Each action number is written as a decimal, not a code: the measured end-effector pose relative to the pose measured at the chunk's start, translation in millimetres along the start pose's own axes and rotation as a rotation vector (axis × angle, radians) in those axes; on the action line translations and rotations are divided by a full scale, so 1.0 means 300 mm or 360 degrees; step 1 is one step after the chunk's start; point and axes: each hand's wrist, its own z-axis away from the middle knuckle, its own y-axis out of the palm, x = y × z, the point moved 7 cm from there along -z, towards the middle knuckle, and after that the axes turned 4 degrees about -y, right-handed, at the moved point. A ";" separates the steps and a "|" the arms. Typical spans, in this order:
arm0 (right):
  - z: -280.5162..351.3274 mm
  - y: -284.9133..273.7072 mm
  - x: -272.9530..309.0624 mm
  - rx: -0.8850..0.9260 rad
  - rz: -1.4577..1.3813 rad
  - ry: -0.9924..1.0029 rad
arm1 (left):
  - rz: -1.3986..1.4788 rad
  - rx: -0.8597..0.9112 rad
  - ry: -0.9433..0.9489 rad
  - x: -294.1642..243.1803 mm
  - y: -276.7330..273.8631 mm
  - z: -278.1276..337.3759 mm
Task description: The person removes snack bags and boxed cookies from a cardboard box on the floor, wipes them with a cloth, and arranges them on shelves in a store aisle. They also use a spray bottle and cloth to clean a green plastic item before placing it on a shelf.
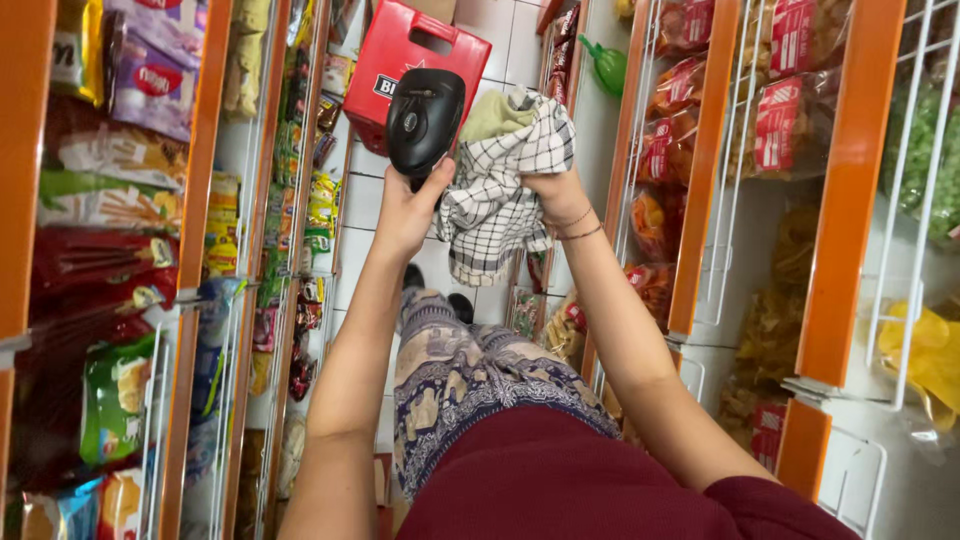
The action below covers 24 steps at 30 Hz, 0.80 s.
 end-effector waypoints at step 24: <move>-1.391 -0.314 -0.078 -0.0504 0.0589 -0.0192 | 0.0085 0.0079 -0.0567 0.378 -0.173 -1.362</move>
